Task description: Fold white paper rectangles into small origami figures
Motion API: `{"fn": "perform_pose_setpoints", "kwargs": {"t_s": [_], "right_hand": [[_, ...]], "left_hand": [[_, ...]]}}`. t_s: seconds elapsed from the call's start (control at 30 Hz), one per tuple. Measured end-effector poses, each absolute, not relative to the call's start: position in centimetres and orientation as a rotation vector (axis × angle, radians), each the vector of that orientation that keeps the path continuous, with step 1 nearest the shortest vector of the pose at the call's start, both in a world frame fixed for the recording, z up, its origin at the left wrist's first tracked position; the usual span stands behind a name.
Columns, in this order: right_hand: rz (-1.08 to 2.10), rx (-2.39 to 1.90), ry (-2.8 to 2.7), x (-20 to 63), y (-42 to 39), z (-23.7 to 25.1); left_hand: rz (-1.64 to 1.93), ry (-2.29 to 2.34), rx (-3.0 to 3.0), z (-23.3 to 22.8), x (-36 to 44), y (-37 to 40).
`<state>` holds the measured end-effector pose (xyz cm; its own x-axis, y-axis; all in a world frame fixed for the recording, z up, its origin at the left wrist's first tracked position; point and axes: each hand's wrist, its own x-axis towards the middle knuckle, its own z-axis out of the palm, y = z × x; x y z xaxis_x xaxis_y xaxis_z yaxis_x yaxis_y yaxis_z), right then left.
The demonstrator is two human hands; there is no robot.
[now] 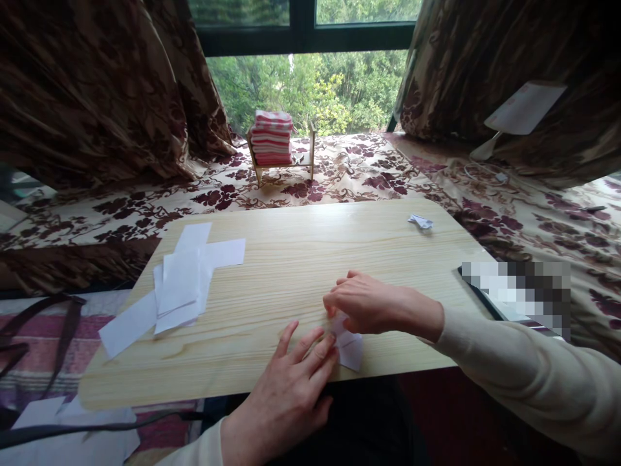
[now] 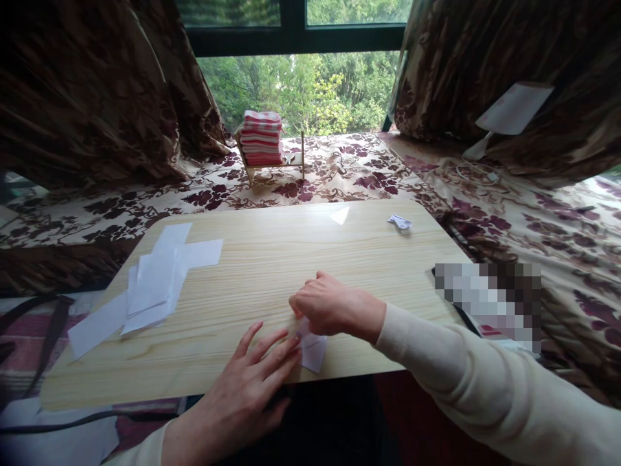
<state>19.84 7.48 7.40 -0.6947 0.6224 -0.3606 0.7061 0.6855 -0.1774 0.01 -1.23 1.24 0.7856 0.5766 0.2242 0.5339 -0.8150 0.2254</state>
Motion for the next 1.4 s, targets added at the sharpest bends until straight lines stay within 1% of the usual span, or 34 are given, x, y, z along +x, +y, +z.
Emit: {"fn": "perform_pose_setpoints", "kwargs": {"t_s": [0.2, 0.4, 0.6, 0.77, 0.93, 1.27, 1.4], "right_hand": [[-0.503, 1.1, 2.686, 19.9, 7.6, 7.2], [-0.526, 1.278, 2.738, 21.0, 7.2, 6.3], [-0.332, 1.586, 2.767, 21.2, 3.2, 5.1], [-0.153, 1.756, 3.142, 20.6, -0.4, 3.1], [-0.215, 1.758, 3.218, 20.2, -1.7, 1.6], [-0.408, 1.877, 3.377, 20.5, -2.4, 0.3], [-0.402, 1.925, 3.354, 20.3, -2.2, -0.2]], "left_hand": [[0.424, 0.878, 2.796, 1.3, 0.0, -1.2], [0.39, 0.895, 2.757, 1.7, 0.1, -1.0], [0.393, 0.896, 2.753, 1.8, 0.4, -0.8], [0.401, 0.894, 2.745, 1.6, 0.5, -1.0], [0.393, 0.892, 2.747, 1.6, 0.5, -1.2], [0.442, 0.903, 2.739, 1.2, 0.5, -1.2], [0.482, 0.914, 2.736, 1.3, 0.6, -1.4]]}}
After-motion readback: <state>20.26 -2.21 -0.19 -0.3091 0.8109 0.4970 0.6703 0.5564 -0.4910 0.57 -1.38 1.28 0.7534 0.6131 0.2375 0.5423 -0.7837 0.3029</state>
